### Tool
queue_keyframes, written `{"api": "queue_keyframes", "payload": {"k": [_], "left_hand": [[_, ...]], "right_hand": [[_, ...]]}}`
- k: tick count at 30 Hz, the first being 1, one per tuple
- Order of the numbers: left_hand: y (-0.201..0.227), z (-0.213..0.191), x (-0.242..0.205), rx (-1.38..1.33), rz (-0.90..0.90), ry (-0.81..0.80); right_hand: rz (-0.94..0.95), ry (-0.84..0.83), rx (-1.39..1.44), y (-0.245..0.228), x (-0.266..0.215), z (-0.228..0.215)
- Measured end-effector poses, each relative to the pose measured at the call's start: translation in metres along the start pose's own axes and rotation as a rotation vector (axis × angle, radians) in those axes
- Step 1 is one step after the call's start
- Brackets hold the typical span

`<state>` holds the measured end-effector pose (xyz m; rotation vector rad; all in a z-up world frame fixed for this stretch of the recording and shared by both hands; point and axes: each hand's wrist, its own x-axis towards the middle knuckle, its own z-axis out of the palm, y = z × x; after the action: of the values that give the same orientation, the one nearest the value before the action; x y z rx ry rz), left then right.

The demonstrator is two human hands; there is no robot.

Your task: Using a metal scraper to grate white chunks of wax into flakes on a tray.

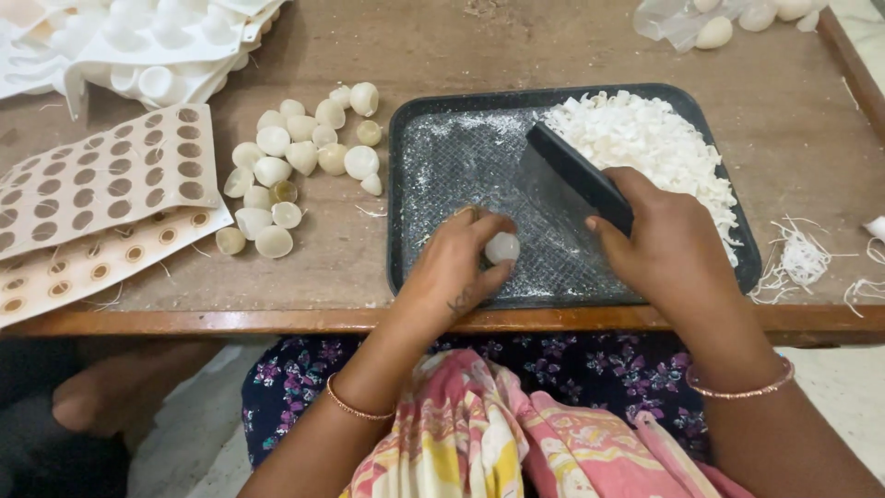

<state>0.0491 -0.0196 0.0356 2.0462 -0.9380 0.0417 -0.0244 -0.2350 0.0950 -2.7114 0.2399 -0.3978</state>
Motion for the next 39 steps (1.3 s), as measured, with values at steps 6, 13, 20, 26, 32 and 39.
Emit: {"api": "queue_keyframes", "payload": {"k": [6, 13, 20, 26, 32, 39], "left_hand": [[0.003, 0.017, -0.007, -0.05, -0.109, 0.086], [-0.005, 0.02, -0.013, 0.034, 0.031, 0.162], [-0.009, 0.024, -0.009, -0.018, -0.028, 0.135], [-0.01, 0.021, -0.011, -0.04, -0.034, 0.118], [-0.006, 0.017, -0.012, -0.071, -0.058, 0.1], [-0.008, 0.021, -0.012, -0.037, -0.042, 0.13]], "right_hand": [[0.034, -0.005, 0.192, -0.035, -0.007, -0.011], [-0.029, -0.04, 0.12, -0.039, -0.008, 0.005], [-0.198, -0.036, 0.011, -0.032, -0.001, 0.029], [-0.173, -0.135, 0.031, -0.031, 0.016, 0.026], [0.094, -0.121, 0.141, -0.037, 0.012, -0.006], [-0.079, -0.067, 0.091, -0.038, 0.002, 0.001]]}}
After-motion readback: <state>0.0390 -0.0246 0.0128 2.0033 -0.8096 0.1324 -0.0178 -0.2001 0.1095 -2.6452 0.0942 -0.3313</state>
